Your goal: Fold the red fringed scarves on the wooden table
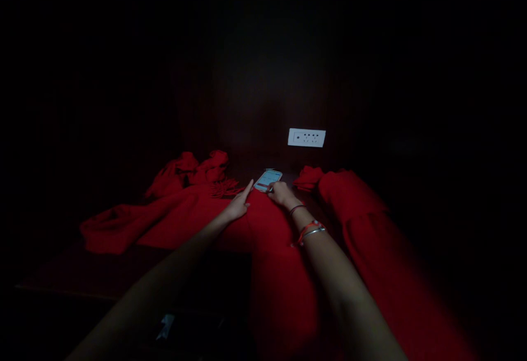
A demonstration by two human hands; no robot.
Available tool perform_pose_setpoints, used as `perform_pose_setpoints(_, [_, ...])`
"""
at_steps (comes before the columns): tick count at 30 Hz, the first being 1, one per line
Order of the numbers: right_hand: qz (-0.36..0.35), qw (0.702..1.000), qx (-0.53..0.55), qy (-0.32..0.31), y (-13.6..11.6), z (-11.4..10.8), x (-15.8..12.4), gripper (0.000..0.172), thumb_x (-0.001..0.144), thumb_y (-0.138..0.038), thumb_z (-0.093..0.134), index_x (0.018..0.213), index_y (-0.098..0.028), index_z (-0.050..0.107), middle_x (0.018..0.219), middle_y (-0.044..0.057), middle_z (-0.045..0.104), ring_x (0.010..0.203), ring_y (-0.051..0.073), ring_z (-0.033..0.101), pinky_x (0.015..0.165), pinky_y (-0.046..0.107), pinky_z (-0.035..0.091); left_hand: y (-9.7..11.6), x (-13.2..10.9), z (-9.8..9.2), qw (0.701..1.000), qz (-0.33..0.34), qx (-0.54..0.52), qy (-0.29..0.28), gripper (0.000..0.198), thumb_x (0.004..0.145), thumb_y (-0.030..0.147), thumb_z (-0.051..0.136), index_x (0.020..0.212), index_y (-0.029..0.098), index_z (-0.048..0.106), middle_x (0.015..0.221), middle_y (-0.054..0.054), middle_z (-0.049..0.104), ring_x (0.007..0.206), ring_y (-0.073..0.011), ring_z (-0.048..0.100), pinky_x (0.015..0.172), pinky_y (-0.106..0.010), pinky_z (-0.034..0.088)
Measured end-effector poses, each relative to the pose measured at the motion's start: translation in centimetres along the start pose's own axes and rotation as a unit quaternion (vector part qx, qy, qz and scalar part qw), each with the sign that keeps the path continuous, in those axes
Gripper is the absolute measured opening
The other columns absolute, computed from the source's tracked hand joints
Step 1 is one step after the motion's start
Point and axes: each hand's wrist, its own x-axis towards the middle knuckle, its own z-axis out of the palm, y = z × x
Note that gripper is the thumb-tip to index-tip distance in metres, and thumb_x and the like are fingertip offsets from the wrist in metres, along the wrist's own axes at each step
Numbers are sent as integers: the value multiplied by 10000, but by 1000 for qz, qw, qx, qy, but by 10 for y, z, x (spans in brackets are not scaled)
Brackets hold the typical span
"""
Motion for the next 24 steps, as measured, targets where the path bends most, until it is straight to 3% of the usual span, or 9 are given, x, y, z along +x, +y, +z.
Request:
perform_pose_setpoints(2, [-37,999,1,-13,-7,1,2,251,702,-229,520,941,-208,596,953,21,611,882,122,541,731,154,370,0,0,0,1000,-5,-21,2,799,643,-6,423,1319,223,64,1287,-52,345,1175,-182,305,952,-330,262])
perform_pose_setpoints(6, [-47,998,-6,-43,-11,4,8,182,700,-163,500,824,-160,633,860,47,636,806,138,568,699,169,389,-4,3,0,999,6,-31,10,810,625,2,469,1318,194,97,1324,-77,269,1202,-208,247,975,-347,221])
perform_pose_setpoints(9, [-53,997,-4,-57,-8,5,11,197,677,-136,521,837,-174,631,864,23,636,797,119,569,697,149,384,-6,5,0,1000,-17,-24,8,799,631,21,495,1314,153,102,1303,-116,295,1173,-214,304,951,-337,268])
perform_pose_setpoints(12, [-52,997,-6,-62,-5,5,11,219,640,-98,541,817,-180,640,855,14,640,810,114,566,708,139,377,-1,2,-2,998,-32,43,20,671,662,74,508,1272,114,230,1268,-136,335,1144,-203,346,940,-305,285])
perform_pose_setpoints(15, [-36,998,-2,-48,-4,7,11,208,655,-126,524,807,-193,649,862,23,640,833,125,562,716,158,380,8,-6,-6,989,-27,135,-52,540,739,284,479,1227,117,319,1288,-139,308,1177,-230,293,959,-348,241])
perform_pose_setpoints(19, [2,1000,19,-10,-1,6,10,223,697,-175,477,836,-208,648,886,17,638,852,122,560,711,161,387,17,-14,-9,960,-63,189,-197,792,699,589,380,1301,121,166,1364,-120,87,1242,-265,40,980,-439,110])
perform_pose_setpoints(24, [47,998,42,21,10,-8,18,260,720,-167,424,843,-188,652,844,10,649,794,104,576,644,132,395,18,-16,-9,955,-79,192,-213,893,630,697,336,1316,171,116,1358,-91,-46,1232,-291,-31,965,-476,83])
